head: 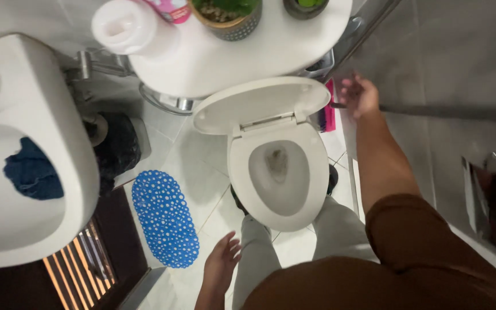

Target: The person cleans the toilet bowl using a toilet brush and flushes it. They then open a packet of toilet cleaner and place it on the tank. Finally, they clean the sink basin using a blue cloth, a green cleaning powder, and liquid soap, rinsing the cloth under running water.

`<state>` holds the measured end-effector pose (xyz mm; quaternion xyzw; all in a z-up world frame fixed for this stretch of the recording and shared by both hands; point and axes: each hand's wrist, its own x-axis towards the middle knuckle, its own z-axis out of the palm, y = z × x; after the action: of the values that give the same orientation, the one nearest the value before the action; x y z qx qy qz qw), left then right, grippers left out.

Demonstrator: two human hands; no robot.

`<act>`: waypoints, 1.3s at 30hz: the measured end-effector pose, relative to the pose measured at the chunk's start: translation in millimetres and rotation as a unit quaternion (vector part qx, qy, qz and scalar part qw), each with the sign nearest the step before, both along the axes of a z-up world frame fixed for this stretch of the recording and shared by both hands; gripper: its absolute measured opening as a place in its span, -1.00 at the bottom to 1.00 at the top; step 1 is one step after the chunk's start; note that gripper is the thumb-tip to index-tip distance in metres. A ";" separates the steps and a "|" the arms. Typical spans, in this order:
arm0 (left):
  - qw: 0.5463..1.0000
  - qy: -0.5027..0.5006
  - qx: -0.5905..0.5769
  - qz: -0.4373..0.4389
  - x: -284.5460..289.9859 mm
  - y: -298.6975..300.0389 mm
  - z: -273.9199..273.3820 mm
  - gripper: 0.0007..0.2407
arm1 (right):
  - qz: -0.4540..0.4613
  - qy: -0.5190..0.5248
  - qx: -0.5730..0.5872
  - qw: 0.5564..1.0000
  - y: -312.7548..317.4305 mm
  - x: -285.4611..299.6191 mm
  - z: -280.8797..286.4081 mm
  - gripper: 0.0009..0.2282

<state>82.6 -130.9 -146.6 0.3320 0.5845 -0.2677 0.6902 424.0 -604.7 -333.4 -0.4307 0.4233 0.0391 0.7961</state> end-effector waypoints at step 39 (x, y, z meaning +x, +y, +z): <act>0.476 -0.424 0.453 -0.623 363.3 78.2 -77.7 -0.53 | 0.060 -0.009 0.022 0.998 239.2 -367.3 261.9 -0.51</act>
<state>445.9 -52.6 -224.3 0.9485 -0.1005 -0.1520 0.2592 56.6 -365.6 -71.5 -0.4382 0.3888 0.0918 0.8052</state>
